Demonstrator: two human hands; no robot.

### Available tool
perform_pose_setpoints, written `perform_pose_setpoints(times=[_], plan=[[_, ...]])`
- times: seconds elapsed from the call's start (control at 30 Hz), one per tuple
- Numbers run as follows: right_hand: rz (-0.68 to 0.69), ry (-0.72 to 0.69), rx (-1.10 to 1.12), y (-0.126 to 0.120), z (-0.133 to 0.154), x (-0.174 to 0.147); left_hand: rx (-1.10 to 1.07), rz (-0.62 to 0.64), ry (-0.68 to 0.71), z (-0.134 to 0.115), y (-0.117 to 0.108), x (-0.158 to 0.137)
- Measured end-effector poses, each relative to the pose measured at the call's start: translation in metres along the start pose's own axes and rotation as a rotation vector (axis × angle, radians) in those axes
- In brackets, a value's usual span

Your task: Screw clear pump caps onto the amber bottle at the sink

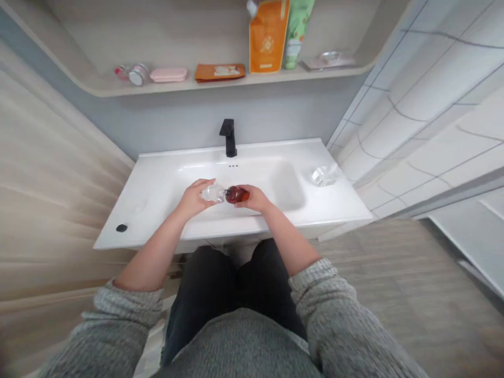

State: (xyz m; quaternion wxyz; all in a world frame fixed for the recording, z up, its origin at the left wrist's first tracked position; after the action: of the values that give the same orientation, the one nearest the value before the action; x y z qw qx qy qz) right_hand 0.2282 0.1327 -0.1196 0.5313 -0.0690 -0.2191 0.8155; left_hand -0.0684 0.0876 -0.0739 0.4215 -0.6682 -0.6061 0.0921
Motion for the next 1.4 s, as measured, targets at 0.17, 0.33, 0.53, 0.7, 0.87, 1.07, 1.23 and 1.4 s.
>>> perform_pose_setpoints(times=[0.17,0.33,0.53,0.7,0.87,1.07,1.23,1.4], plan=[[-0.007,-0.001,0.015,0.0,0.003,0.0,0.024,0.006,-0.001,0.0,-0.002,0.005],[-0.003,-0.011,0.018,-0.001,0.006,-0.002,0.041,0.02,0.031,0.001,-0.005,0.007],[0.0,-0.005,0.015,0.0,0.009,-0.003,0.053,0.057,0.048,-0.001,-0.011,0.012],[-0.016,-0.015,-0.003,-0.001,0.011,-0.002,0.056,0.068,0.036,-0.004,-0.014,0.016],[-0.015,-0.027,0.004,-0.002,0.014,-0.003,0.072,0.107,0.027,-0.008,-0.019,0.02],[-0.017,-0.023,0.035,-0.002,0.015,-0.003,0.069,0.125,0.019,-0.013,-0.023,0.023],[-0.017,-0.03,0.057,-0.001,0.016,-0.004,0.061,0.122,0.039,-0.015,-0.025,0.024],[-0.017,-0.032,0.07,-0.001,0.016,-0.004,0.069,0.135,0.033,-0.018,-0.027,0.026]])
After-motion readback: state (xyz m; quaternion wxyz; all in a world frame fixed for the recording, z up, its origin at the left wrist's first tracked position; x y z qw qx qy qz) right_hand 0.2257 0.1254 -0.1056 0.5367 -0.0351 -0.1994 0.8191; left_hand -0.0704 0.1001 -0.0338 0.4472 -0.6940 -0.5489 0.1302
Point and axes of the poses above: each hand's wrist, its own x-axis towards the middle knuckle, its own y-axis out of the palm, z = x × y, the point moved 1 cm from there along x, towards the middle knuckle, and after that the axes turned 2 degrees about -x, right-handed, at the moved point
